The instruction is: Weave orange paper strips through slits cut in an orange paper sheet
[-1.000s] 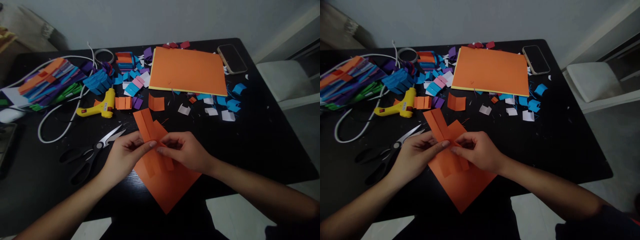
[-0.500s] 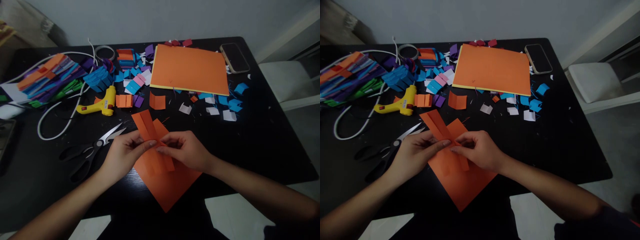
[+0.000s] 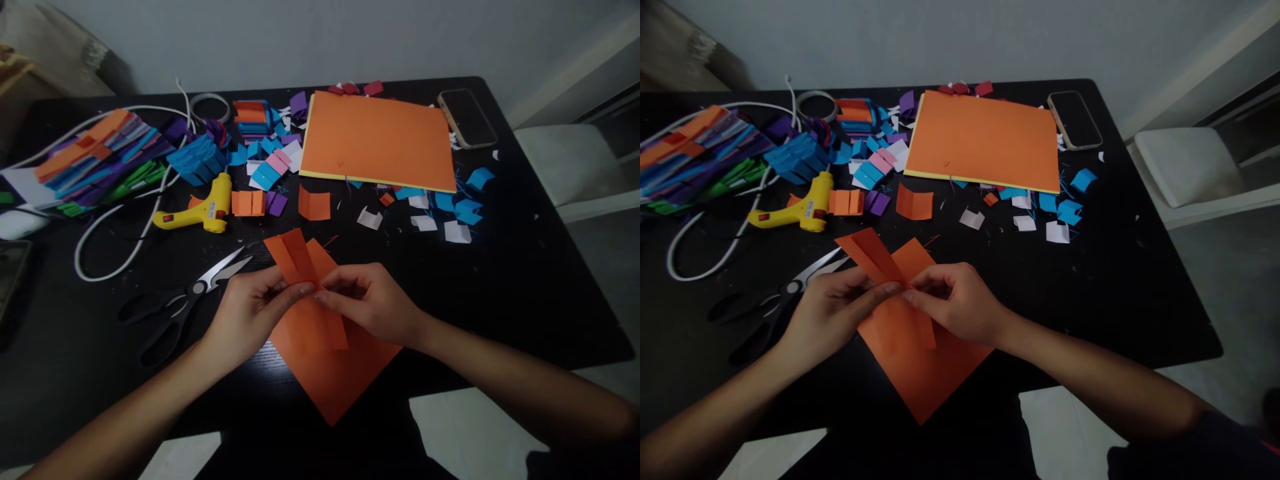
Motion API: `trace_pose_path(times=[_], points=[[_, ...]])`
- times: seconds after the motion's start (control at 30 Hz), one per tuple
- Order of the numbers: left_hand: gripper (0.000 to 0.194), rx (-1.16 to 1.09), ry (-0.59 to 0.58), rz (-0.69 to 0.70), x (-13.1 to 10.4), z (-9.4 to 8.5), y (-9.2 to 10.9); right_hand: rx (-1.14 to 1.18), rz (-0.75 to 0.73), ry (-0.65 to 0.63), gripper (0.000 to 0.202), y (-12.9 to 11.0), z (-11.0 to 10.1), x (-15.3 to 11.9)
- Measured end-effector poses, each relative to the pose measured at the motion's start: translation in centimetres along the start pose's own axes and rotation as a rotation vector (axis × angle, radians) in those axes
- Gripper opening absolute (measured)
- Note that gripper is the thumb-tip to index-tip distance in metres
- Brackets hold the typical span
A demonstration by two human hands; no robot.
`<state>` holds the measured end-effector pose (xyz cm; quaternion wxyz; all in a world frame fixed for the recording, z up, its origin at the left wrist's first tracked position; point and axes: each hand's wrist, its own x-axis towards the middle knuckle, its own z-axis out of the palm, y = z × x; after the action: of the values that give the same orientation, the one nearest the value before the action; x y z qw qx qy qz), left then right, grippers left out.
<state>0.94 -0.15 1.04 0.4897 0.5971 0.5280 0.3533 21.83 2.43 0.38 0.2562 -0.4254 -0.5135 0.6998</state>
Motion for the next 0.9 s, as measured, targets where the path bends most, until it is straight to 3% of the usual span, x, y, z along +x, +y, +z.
trace_pose_path(times=[0.23,0.37,0.6,0.9], points=[[0.018,-0.055,0.011,-0.038,0.16,0.04,0.12,-0.024,-0.041,0.033,0.016,0.01,0.04,0.04],[0.006,-0.083,-0.014,-0.024,0.20,0.02,-0.04,-0.069,-0.121,0.088,0.013,0.09,0.22,-0.16],[0.009,-0.016,-0.004,0.055,-0.41,0.02,-0.36,-0.167,-0.282,0.145,0.008,-0.30,0.30,-0.81],[0.008,-0.158,-0.040,-0.007,-0.33,0.14,-0.38,-0.014,-0.196,0.065,0.013,-0.56,-0.06,-0.26]])
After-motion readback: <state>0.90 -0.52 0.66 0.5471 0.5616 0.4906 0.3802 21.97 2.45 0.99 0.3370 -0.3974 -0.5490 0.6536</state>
